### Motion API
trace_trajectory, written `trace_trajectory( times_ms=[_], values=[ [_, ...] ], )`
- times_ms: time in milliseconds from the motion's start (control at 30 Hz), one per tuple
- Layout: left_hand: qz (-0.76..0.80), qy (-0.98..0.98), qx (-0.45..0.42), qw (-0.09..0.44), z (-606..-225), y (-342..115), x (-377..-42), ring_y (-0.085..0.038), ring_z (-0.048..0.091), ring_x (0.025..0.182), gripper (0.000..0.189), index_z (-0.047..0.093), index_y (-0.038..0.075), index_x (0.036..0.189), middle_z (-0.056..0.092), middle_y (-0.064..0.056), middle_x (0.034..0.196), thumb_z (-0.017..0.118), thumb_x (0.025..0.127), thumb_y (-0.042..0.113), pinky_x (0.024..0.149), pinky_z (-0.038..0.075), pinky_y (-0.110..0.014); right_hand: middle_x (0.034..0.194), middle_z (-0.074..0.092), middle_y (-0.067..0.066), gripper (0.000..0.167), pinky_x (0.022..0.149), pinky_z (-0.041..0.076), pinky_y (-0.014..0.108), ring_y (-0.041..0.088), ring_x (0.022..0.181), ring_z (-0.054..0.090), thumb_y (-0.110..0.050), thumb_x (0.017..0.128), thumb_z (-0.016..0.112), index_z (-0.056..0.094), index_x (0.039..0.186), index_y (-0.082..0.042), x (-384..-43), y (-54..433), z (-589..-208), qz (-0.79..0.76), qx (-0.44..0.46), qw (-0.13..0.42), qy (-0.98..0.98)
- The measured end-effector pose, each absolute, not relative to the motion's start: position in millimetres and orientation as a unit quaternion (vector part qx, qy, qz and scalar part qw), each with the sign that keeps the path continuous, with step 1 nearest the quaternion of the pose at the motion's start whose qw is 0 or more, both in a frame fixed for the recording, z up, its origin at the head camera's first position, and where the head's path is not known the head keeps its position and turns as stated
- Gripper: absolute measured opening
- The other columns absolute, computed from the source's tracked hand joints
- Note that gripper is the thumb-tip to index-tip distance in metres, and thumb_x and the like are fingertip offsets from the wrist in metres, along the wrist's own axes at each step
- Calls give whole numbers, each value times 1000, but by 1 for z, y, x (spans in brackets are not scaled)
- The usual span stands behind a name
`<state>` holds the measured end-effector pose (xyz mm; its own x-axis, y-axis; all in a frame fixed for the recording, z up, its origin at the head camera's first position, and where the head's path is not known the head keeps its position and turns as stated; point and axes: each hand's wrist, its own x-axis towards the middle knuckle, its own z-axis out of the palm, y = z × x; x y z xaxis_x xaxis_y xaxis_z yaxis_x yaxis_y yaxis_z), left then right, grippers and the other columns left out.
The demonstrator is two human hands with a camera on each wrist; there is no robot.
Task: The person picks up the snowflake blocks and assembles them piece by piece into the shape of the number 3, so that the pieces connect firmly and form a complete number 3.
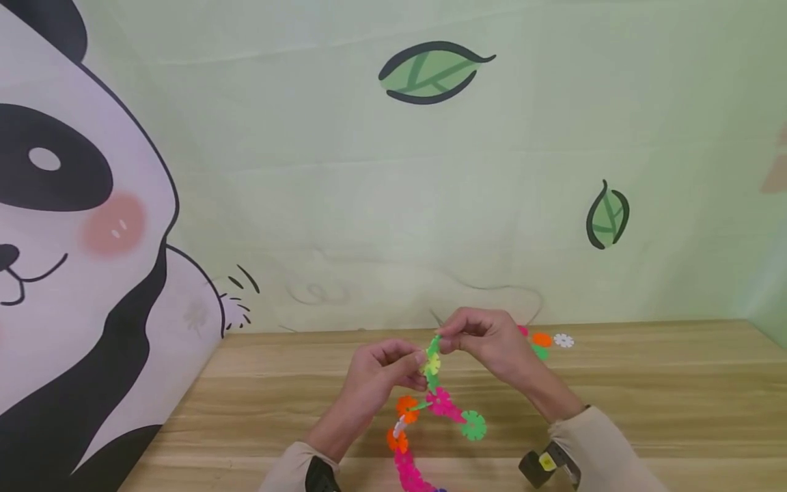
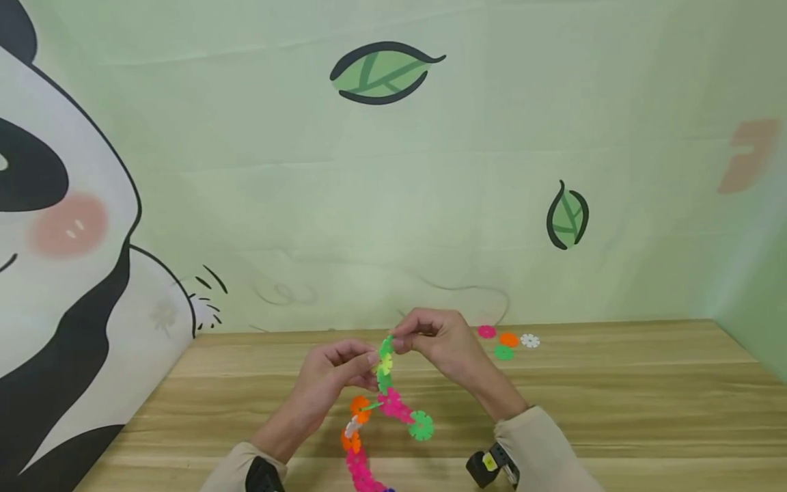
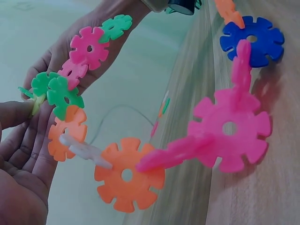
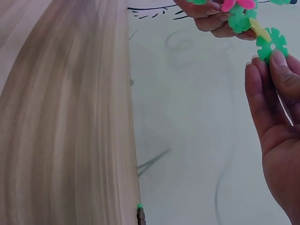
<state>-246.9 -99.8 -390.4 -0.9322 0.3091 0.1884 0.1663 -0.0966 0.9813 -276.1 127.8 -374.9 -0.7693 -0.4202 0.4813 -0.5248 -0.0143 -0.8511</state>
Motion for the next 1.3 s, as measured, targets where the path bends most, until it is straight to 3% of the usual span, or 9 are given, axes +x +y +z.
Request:
trace_trajectory(
  times_ms=[333,600,867,1100,1167,1300],
  values=[
    [722,668,174,45,-392,-99,-248,-16,74,69,23,69,-17,107,73,-7,83,73,99,4,76,67,-37,92,75,8,11,84,64,35,19,83,75,14,95,67,75,98,6,-278,126,-378,628,339,45,-699],
    [720,665,182,78,-390,-105,-248,-18,76,75,21,72,-11,106,75,-10,89,73,100,10,79,66,-40,96,77,10,10,88,64,40,23,88,76,7,98,69,75,106,7,-281,128,-374,626,346,5,-699],
    [702,685,174,95,-392,-108,-248,-21,76,79,16,73,-6,104,77,-12,95,75,95,7,80,66,-40,108,79,6,16,94,61,39,30,100,74,-11,101,74,80,116,-8,-279,127,-368,583,331,-45,-741],
    [688,698,174,98,-393,-102,-247,-23,76,81,19,72,-7,107,77,-11,94,76,94,6,78,66,-38,113,78,5,18,96,61,44,31,102,74,-16,103,72,79,119,-10,-280,132,-360,546,326,-54,-770],
    [689,697,174,99,-393,-102,-247,-23,76,81,19,72,-8,106,77,-11,94,76,94,6,78,66,-38,112,78,5,19,96,61,44,28,101,74,-19,103,73,79,119,-10,-286,137,-358,534,320,-44,-782],
    [692,692,178,101,-393,-101,-249,-21,75,80,17,71,-9,105,76,-12,94,75,95,4,78,66,-38,105,78,6,21,81,62,39,25,90,72,-20,103,74,78,119,-7,-303,152,-358,511,294,-24,-808]
  ],
)
